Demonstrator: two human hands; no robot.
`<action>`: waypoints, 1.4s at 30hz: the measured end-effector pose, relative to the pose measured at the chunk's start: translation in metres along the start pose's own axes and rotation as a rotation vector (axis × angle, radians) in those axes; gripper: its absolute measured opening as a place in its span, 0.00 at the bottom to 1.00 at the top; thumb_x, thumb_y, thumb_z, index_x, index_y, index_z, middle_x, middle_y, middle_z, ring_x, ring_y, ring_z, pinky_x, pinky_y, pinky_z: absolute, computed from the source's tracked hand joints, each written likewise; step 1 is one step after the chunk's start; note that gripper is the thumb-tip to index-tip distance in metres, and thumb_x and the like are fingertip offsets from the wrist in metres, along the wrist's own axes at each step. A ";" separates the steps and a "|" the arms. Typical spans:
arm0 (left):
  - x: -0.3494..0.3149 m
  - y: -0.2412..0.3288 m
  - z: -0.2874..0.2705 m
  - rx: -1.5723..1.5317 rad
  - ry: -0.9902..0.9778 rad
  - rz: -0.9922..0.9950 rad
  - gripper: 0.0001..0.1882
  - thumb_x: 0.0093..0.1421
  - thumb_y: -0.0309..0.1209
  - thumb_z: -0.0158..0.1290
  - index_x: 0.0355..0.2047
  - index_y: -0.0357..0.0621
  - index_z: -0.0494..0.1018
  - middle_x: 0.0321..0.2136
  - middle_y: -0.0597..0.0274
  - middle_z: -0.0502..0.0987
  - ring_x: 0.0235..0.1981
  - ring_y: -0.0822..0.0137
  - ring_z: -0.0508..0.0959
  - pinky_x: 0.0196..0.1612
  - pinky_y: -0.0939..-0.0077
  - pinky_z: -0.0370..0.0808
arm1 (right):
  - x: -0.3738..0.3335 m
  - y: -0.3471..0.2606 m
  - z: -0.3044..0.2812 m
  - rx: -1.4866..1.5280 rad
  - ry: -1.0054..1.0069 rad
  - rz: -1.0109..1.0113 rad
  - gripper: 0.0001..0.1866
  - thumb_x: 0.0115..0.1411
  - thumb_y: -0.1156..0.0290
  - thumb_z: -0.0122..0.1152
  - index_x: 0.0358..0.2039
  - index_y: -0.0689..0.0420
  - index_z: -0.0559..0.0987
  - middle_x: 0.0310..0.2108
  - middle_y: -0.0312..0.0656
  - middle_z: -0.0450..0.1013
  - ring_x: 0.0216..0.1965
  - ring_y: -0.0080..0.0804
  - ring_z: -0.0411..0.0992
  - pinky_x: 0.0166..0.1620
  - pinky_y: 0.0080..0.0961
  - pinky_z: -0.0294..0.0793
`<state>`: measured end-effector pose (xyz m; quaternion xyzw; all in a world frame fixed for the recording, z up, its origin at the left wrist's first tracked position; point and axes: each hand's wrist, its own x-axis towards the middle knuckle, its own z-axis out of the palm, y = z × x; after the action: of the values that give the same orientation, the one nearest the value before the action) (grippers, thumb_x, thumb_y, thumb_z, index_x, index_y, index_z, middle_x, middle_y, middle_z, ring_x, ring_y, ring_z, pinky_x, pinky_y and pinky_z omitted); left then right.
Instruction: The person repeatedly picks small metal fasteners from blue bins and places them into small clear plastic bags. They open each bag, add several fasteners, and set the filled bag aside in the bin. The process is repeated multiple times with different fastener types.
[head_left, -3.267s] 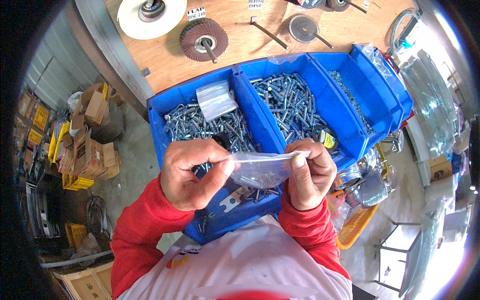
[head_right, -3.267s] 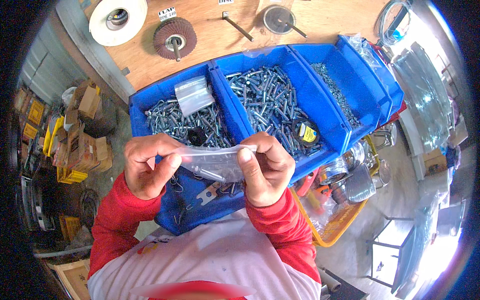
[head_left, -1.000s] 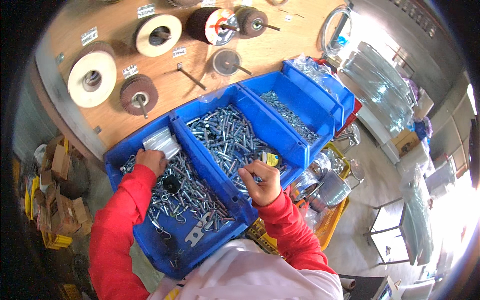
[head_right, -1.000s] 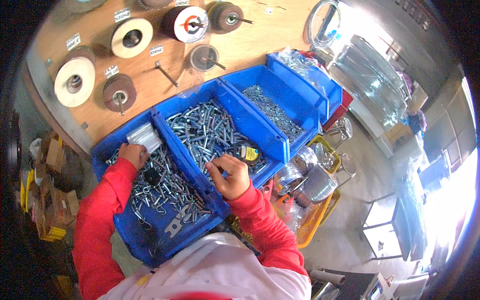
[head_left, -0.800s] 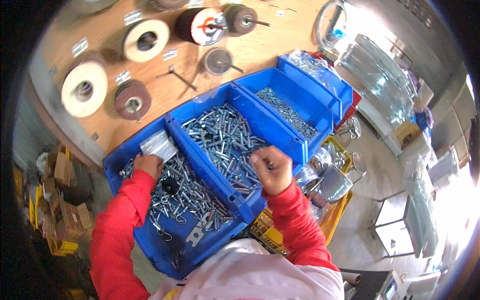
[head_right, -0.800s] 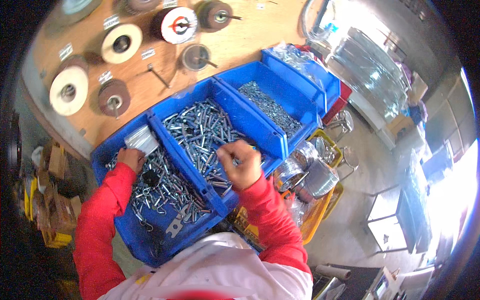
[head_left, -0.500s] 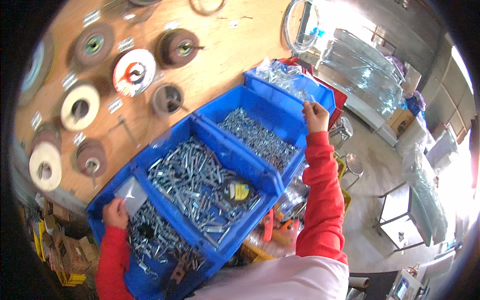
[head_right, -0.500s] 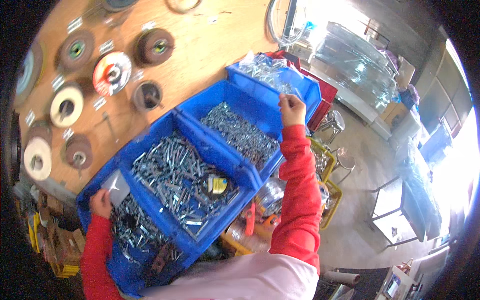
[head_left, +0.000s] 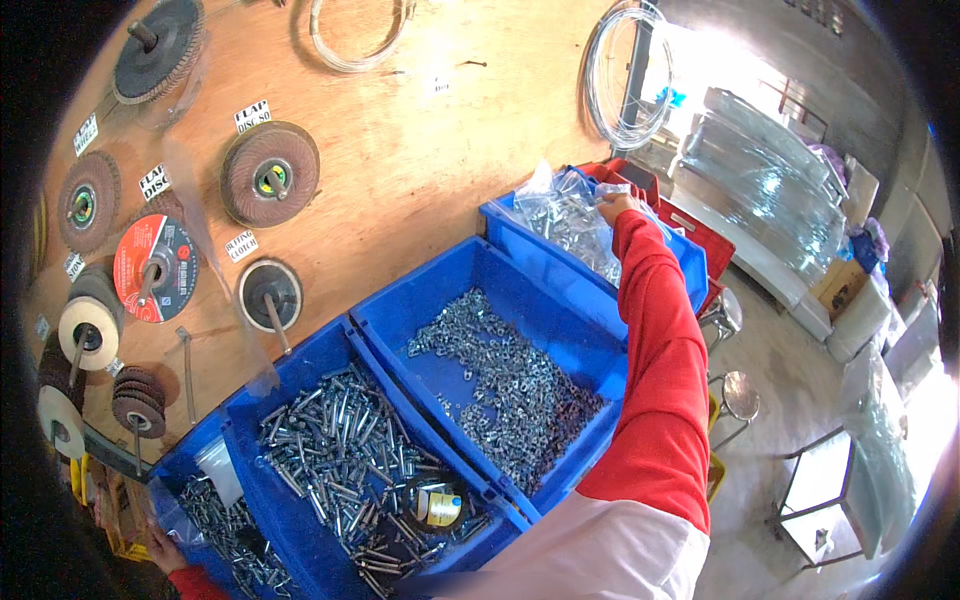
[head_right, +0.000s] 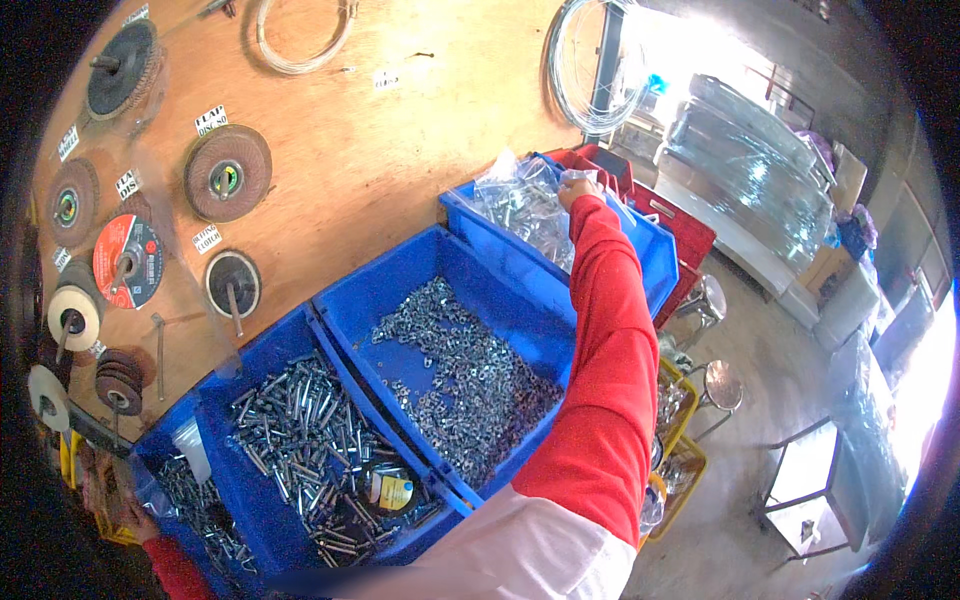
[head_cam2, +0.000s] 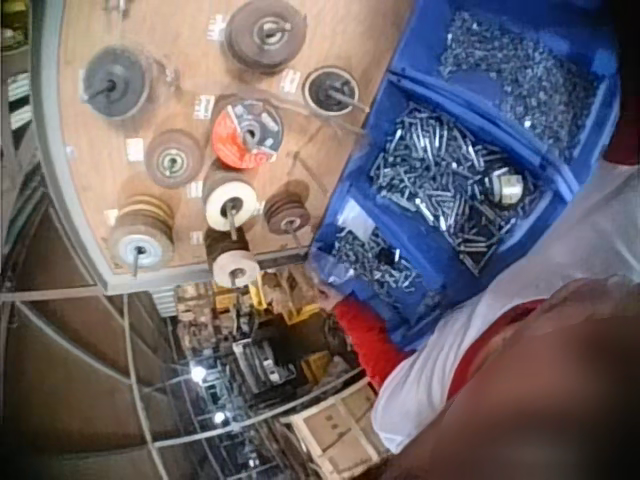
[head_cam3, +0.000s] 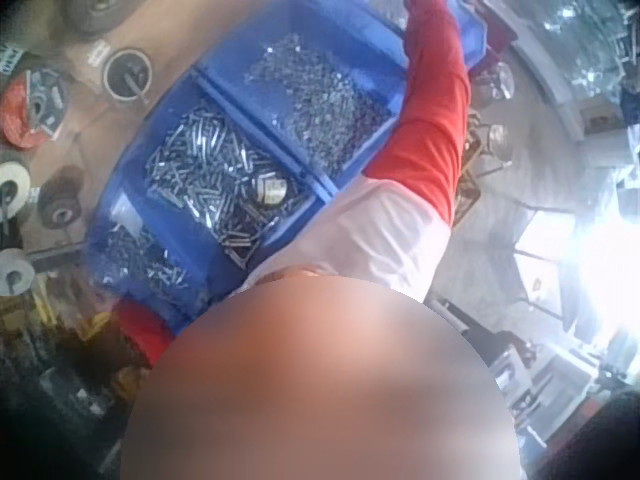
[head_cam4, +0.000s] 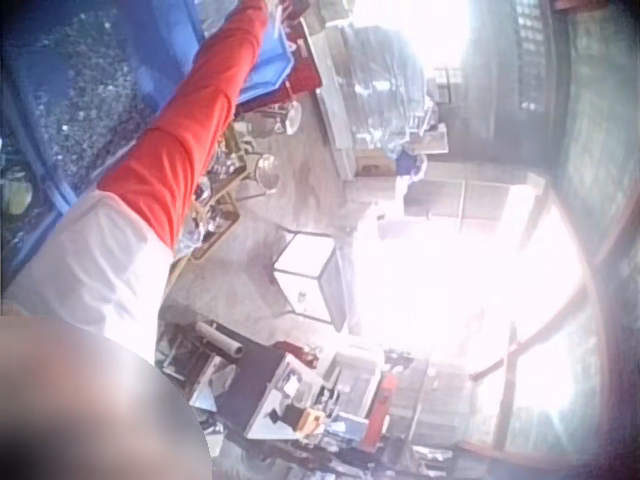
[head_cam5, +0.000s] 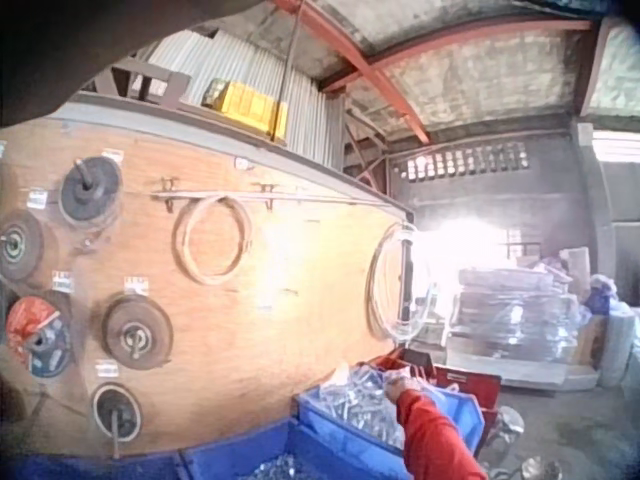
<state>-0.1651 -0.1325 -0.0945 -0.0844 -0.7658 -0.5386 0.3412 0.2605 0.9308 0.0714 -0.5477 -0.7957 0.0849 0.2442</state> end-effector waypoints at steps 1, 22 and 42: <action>0.000 -0.007 -0.009 0.001 0.017 0.019 0.21 0.74 0.47 0.47 0.39 0.42 0.79 0.25 0.71 0.73 0.24 0.79 0.68 0.24 0.81 0.63 | 0.007 0.001 0.005 -0.084 0.028 0.006 0.26 0.57 0.53 0.62 0.56 0.41 0.82 0.58 0.50 0.75 0.63 0.52 0.69 0.66 0.41 0.67; -0.007 0.016 0.010 -0.304 -0.863 -0.019 0.26 0.72 0.34 0.44 0.69 0.40 0.62 0.65 0.46 0.69 0.63 0.47 0.72 0.65 0.55 0.69 | -0.207 -0.106 -0.096 0.306 0.373 -0.442 0.12 0.60 0.66 0.64 0.41 0.59 0.85 0.38 0.50 0.81 0.40 0.43 0.79 0.45 0.37 0.77; -0.046 0.250 -0.034 -0.635 -1.624 -0.624 0.17 0.68 0.40 0.58 0.42 0.36 0.81 0.36 0.56 0.85 0.28 0.74 0.80 0.34 0.78 0.78 | -0.674 -0.336 -0.065 1.035 -0.504 -0.191 0.06 0.67 0.74 0.62 0.33 0.63 0.81 0.22 0.29 0.70 0.24 0.13 0.63 0.27 0.17 0.62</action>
<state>0.0085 -0.0503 0.0751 -0.3155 -0.5747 -0.5662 -0.4996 0.2019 0.1767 0.0637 -0.2459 -0.7300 0.5679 0.2899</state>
